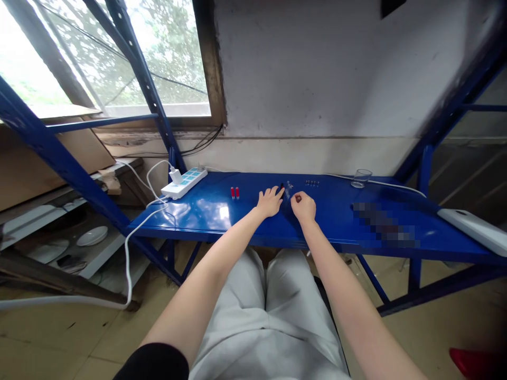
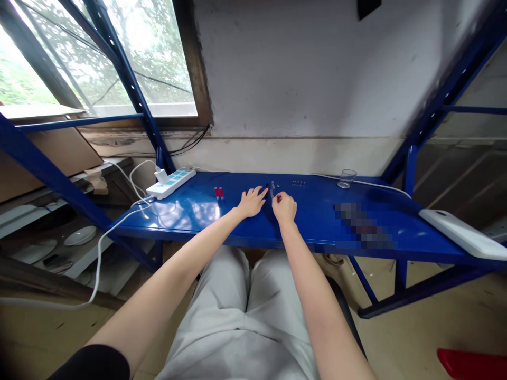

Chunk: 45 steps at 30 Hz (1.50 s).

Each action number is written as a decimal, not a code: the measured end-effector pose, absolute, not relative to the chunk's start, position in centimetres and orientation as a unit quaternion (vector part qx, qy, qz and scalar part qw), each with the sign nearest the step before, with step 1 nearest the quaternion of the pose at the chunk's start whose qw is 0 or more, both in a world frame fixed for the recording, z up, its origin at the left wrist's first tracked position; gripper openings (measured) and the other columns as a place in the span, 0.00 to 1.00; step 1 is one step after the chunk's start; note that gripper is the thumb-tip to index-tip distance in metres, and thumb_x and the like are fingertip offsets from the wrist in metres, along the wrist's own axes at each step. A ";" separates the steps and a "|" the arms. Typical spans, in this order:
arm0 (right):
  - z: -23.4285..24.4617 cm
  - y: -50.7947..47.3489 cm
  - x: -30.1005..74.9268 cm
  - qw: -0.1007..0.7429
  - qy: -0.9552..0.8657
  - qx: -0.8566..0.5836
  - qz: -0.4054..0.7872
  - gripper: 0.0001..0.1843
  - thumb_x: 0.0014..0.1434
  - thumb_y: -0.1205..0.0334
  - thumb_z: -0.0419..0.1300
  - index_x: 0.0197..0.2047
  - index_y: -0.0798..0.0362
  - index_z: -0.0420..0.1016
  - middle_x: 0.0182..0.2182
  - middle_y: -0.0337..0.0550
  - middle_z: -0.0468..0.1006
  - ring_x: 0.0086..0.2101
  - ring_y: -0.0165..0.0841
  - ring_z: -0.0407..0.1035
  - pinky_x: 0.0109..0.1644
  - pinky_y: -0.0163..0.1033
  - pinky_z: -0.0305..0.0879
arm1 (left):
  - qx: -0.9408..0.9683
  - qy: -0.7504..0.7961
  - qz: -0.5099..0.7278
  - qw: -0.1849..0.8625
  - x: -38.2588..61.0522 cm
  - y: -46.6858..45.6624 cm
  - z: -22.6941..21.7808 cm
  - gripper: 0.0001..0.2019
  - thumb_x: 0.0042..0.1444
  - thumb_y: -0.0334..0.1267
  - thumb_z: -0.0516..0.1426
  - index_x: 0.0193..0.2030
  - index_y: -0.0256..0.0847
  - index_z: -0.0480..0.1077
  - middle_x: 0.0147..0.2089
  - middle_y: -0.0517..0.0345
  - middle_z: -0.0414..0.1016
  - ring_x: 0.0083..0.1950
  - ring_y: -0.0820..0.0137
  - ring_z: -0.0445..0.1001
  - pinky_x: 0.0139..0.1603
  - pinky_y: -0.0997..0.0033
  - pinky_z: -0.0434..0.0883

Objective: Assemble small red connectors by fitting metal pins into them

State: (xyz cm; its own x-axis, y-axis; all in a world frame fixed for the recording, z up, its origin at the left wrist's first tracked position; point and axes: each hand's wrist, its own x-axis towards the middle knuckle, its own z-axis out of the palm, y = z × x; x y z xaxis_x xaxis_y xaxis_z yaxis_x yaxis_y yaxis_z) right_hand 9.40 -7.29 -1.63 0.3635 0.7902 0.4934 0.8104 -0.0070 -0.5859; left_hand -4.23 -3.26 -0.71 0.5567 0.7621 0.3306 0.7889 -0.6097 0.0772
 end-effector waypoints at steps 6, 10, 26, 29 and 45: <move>-1.5 -7.5 9.0 0.347 -0.595 -0.725 -0.036 0.14 0.54 0.65 0.49 0.37 0.54 0.75 0.37 0.50 0.75 0.41 0.41 0.64 0.41 0.43 0.57 | -0.886 -0.413 -0.197 0.072 -4.2 -3.1 -0.1 0.19 0.59 0.32 0.44 0.56 0.38 0.62 0.53 0.45 0.65 0.54 0.58 0.61 0.50 0.56 0.59; -1.7 -7.5 8.8 0.297 -0.620 -0.725 -0.040 0.15 0.54 0.65 0.49 0.39 0.53 0.76 0.40 0.52 0.74 0.44 0.43 0.61 0.44 0.47 0.55 | -0.878 -0.425 -0.211 0.058 -3.8 -3.2 0.2 0.15 0.58 0.29 0.44 0.49 0.38 0.66 0.48 0.45 0.69 0.51 0.59 0.63 0.49 0.58 0.60; -1.9 -7.2 8.4 0.216 -0.659 -0.720 -0.022 0.22 0.59 0.65 0.44 0.50 0.49 0.73 0.51 0.50 0.68 0.50 0.44 0.58 0.49 0.52 0.53 | -0.735 -0.481 -0.448 -0.167 -7.4 -4.2 -1.8 0.03 0.53 0.33 0.55 0.35 0.40 0.68 0.34 0.56 0.73 0.36 0.71 0.71 0.39 0.71 0.68; -2.0 -7.2 8.3 0.204 -0.663 -0.720 -0.023 0.23 0.59 0.65 0.42 0.52 0.49 0.71 0.52 0.51 0.67 0.51 0.45 0.57 0.49 0.53 0.54 | -0.693 -0.480 -0.493 -0.215 -7.8 -4.8 -1.8 0.02 0.51 0.34 0.56 0.33 0.40 0.68 0.31 0.58 0.73 0.33 0.73 0.71 0.37 0.72 0.69; -2.1 -6.7 8.3 0.178 -0.672 -0.718 -0.013 0.26 0.60 0.63 0.40 0.58 0.50 0.65 0.55 0.51 0.64 0.53 0.46 0.55 0.50 0.55 0.54 | -0.630 -0.477 -0.545 -0.281 -8.6 -5.3 -1.9 0.05 0.50 0.37 0.57 0.32 0.39 0.68 0.28 0.58 0.70 0.29 0.75 0.68 0.32 0.74 0.68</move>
State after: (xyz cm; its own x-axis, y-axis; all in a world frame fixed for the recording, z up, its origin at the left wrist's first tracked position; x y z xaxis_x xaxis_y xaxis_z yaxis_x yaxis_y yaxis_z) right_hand 8.28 -6.70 -2.12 0.0952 0.9616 0.2575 0.9708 -0.0325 -0.2377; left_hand -8.63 -5.30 -1.92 -0.0492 0.9070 0.4183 0.2937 -0.3872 0.8740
